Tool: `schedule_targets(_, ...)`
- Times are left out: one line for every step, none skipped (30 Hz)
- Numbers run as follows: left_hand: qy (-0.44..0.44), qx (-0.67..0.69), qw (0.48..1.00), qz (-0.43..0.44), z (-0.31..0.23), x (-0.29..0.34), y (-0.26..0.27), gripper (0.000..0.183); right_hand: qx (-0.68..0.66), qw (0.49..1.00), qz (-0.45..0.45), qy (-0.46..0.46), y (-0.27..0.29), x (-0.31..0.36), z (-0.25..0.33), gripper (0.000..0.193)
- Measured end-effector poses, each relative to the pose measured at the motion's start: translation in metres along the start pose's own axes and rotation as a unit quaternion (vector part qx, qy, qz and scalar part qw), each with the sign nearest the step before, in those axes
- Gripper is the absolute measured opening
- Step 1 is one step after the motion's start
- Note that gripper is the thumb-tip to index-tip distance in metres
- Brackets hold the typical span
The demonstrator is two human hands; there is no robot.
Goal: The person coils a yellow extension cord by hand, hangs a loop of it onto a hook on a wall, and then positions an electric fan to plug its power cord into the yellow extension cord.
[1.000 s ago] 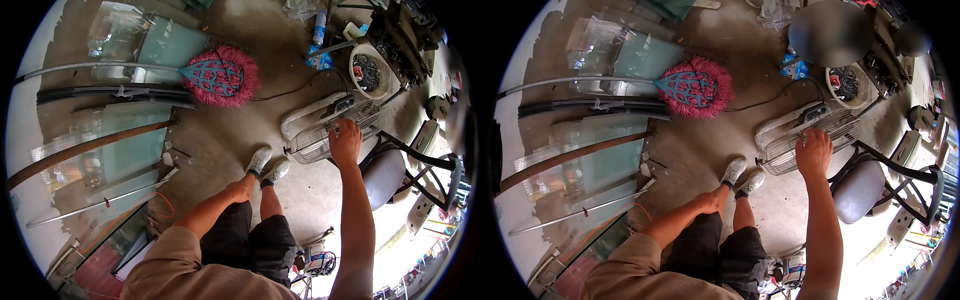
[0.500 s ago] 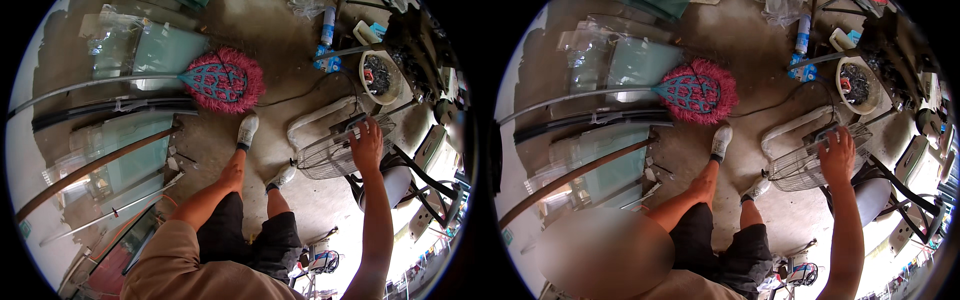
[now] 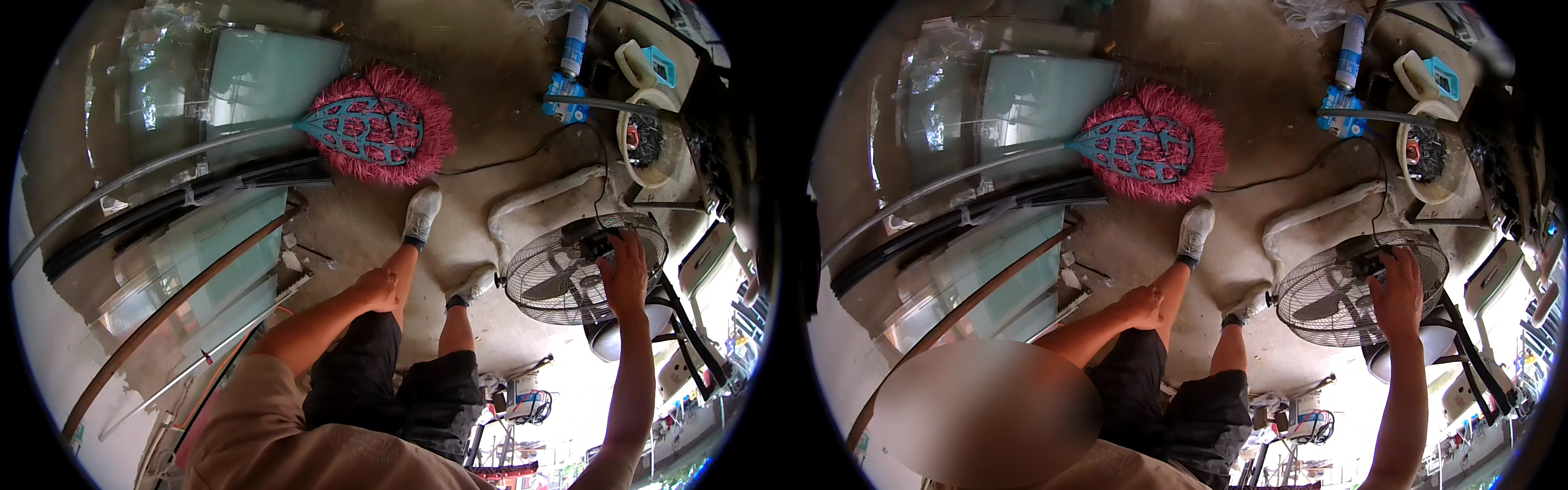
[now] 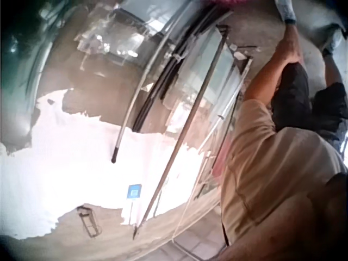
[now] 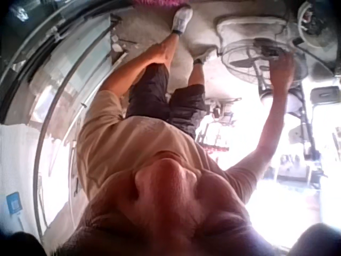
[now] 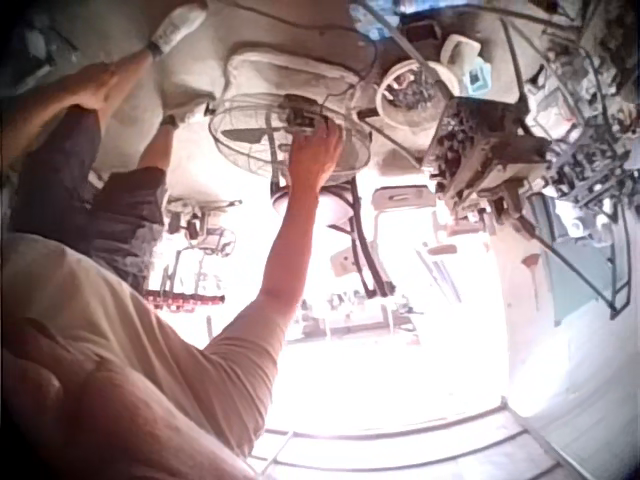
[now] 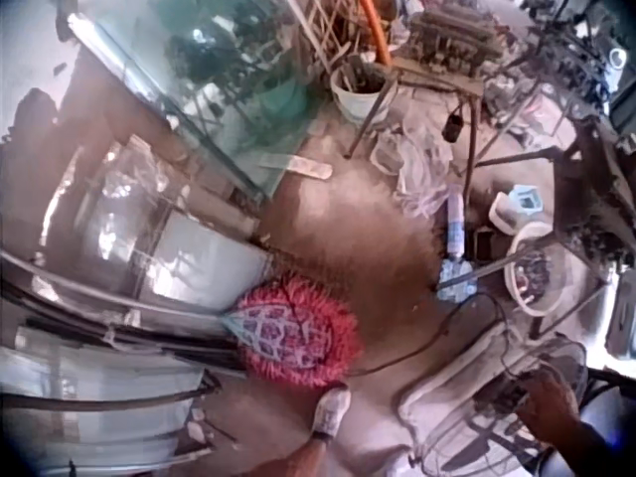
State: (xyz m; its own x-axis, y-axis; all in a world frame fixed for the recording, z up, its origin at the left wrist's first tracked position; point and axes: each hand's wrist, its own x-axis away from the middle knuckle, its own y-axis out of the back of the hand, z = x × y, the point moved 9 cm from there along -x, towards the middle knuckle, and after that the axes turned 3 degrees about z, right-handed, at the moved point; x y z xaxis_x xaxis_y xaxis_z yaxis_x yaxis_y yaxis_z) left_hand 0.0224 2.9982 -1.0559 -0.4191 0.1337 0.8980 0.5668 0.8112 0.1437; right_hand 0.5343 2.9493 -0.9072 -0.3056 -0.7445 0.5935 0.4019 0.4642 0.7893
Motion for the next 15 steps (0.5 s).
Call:
schedule_targets(-0.003, 0.000, 0.999, 0.035, -0.001, 0.000, 0.014, 0.045, 0.003, 1.000, 0.007, -0.001, 0.002, 0.001, 0.001, 0.049)
schedule_targets(0.002, -0.008, 0.996, 0.087, 0.003, -0.006, 0.014, 0.042, 0.004, 1.000, 0.012, -0.001, 0.002, 0.000, 0.001, 0.048)
schedule_targets(0.010, -0.016, 0.990, 0.138, 0.008, -0.013, 0.014, 0.039, 0.004, 1.000, 0.016, 0.001, 0.001, -0.005, 0.003, 0.046)
schedule_targets(0.017, -0.025, 0.982, 0.189, 0.014, -0.019, 0.014, 0.037, 0.009, 1.000, 0.023, 0.009, 0.001, -0.009, 0.005, 0.044)
schedule_targets(0.020, -0.007, 0.981, 0.192, 0.017, -0.025, 0.035, 0.031, 0.013, 0.999, 0.031, 0.011, 0.001, -0.012, 0.007, 0.043)
schedule_targets(0.029, 0.002, 0.982, 0.184, 0.037, -0.048, 0.037, 0.029, 0.018, 0.999, 0.038, 0.017, 0.003, -0.017, 0.010, 0.041)
schedule_targets(0.029, 0.018, 0.994, 0.103, 0.044, -0.064, 0.079, 0.025, 0.021, 0.998, 0.056, 0.020, 0.000, -0.020, 0.009, 0.040)
schedule_targets(0.048, 0.048, 0.998, -0.007, 0.074, -0.095, 0.099, 0.020, 0.024, 0.997, 0.073, 0.027, -0.001, -0.025, 0.009, 0.039)
schedule_targets(0.093, 0.095, 0.980, -0.146, 0.114, -0.126, 0.111, 0.018, 0.026, 0.995, 0.091, 0.037, -0.003, -0.032, 0.008, 0.039)
schedule_targets(0.106, 0.048, 0.965, -0.234, 0.144, -0.155, 0.144, 0.019, 0.024, 0.997, 0.052, 0.060, 0.006, -0.025, 0.012, 0.040)
schedule_targets(0.116, 0.100, 0.938, -0.313, 0.161, -0.171, 0.173, 0.021, 0.034, 0.996, 0.067, 0.057, 0.003, -0.026, 0.007, 0.041)
schedule_targets(0.143, 0.050, 0.941, -0.304, 0.185, -0.198, 0.187, 0.026, 0.042, 0.994, 0.082, 0.061, 0.000, -0.032, 0.005, 0.041)
schedule_targets(0.170, 0.001, 0.941, -0.294, 0.209, -0.225, 0.197, 0.031, 0.050, 0.992, 0.099, 0.067, -0.004, -0.038, 0.003, 0.041)
schedule_targets(0.174, 0.150, 0.917, -0.327, 0.242, -0.248, 0.206, 0.039, 0.035, 0.992, 0.097, 0.075, -0.002, -0.046, 0.005, 0.041)
schedule_targets(0.179, 0.293, 0.871, -0.352, 0.268, -0.264, 0.203, 0.051, 0.023, 0.991, 0.097, 0.088, -0.005, -0.053, 0.005, 0.043)
